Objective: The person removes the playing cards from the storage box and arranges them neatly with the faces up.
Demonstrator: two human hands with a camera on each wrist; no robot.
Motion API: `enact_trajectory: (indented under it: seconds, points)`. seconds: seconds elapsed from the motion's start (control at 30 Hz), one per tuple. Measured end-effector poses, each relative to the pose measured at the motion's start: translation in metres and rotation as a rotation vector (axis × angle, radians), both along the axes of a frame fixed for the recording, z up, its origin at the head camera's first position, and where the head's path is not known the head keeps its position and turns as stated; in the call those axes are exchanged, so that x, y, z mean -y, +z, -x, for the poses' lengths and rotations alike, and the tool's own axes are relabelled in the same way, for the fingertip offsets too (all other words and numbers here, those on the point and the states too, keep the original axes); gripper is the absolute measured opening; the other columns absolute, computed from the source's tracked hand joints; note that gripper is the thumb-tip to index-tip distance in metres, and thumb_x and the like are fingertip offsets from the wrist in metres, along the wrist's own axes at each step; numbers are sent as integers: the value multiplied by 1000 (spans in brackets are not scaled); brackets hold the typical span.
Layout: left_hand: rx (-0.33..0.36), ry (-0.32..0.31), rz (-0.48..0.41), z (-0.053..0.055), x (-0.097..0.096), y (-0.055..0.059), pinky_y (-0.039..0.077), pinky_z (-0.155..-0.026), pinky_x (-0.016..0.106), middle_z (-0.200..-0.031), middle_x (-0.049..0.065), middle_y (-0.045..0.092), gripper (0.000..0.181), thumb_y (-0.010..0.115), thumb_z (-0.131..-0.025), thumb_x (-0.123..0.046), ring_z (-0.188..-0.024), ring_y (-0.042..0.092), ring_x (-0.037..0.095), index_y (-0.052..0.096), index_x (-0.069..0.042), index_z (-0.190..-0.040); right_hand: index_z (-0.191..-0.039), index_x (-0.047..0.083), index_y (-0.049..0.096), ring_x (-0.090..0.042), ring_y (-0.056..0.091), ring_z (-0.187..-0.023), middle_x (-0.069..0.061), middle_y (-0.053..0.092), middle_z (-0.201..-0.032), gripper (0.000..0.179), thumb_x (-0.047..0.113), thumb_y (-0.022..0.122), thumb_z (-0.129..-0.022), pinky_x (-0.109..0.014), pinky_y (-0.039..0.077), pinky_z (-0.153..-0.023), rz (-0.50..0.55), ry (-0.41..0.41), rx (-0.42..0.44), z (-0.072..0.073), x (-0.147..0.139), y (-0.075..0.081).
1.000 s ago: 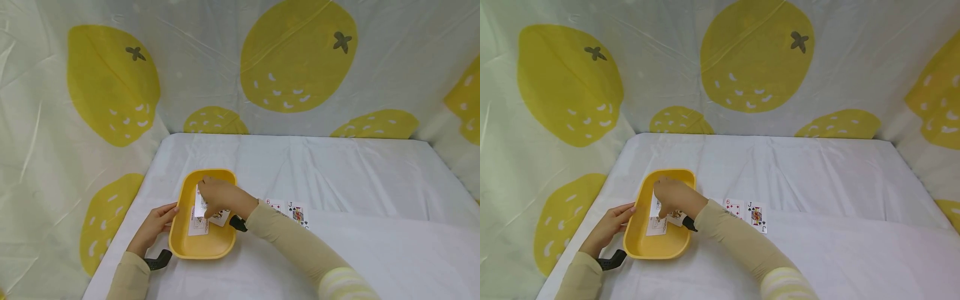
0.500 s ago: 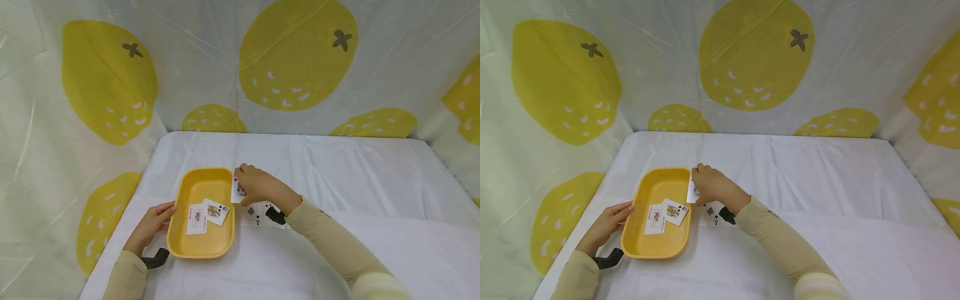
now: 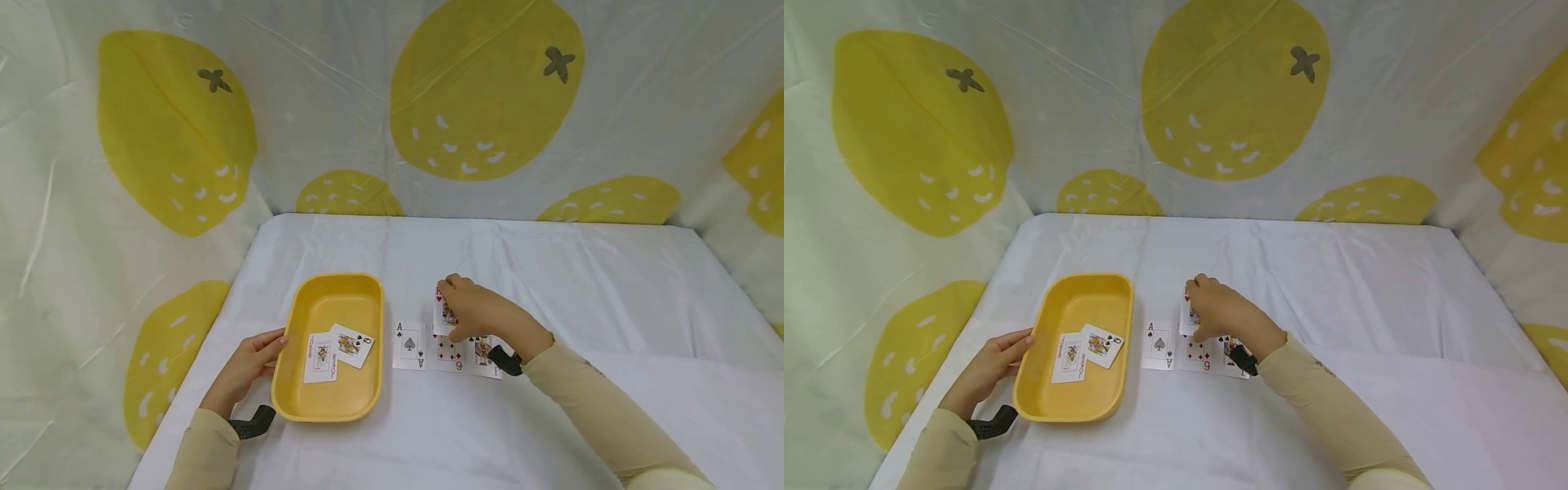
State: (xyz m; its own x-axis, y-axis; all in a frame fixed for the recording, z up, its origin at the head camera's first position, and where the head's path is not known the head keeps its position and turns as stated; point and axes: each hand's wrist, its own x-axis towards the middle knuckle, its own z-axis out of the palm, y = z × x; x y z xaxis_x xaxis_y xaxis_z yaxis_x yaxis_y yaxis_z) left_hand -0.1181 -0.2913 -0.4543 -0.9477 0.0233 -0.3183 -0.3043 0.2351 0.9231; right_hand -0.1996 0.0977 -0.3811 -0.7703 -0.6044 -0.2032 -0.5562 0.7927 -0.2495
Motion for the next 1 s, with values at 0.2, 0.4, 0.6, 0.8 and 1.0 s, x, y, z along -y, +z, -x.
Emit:
enact_trajectory:
  seconds: [0.2,0.4,0.6,0.8,1.0]
  points:
    - [-2,3,5,-1,0,1,53,-70,34,-115,18,56,57,56,-88,-32,-86,60,18,43,4,-130,-129,-8,34,-31,43,-105,-22,35,-126,82,20,74,-63,-41,42,-86,10,-54,16,-8,-37,-14]
    - [3,-1,0,-2,1,3,53,-70,34,-115,19,56,57,56,-89,-31,-86,59,18,43,4,-130,-128,-10,34,-38,39,-109,-26,34,-126,81,17,74,-62,-47,40,-87,5,-95,20,-19,-68,-26]
    - [8,1,3,-1,1,2,53,-70,33,-115,19,56,57,57,-88,-32,-85,59,18,43,4,-130,-127,-11,35,-40,39,-109,-27,35,-124,81,14,73,-60,-50,39,-87,5,-121,40,-31,-92,-41]
    - [15,9,16,-1,1,2,53,-70,33,-114,18,57,58,57,-88,-34,-85,59,18,44,3,-130,-126,-11,37,-42,39,-108,-26,36,-123,81,11,73,-58,-51,39,-86,33,-138,68,-43,-102,-48]
    - [17,17,19,-2,0,3,53,-70,33,-116,18,56,58,57,-88,-34,-86,59,18,44,3,-130,-125,-9,38,-43,40,-106,-25,36,-122,80,10,73,-56,-50,40,-84,45,-128,50,-47,-104,-49]
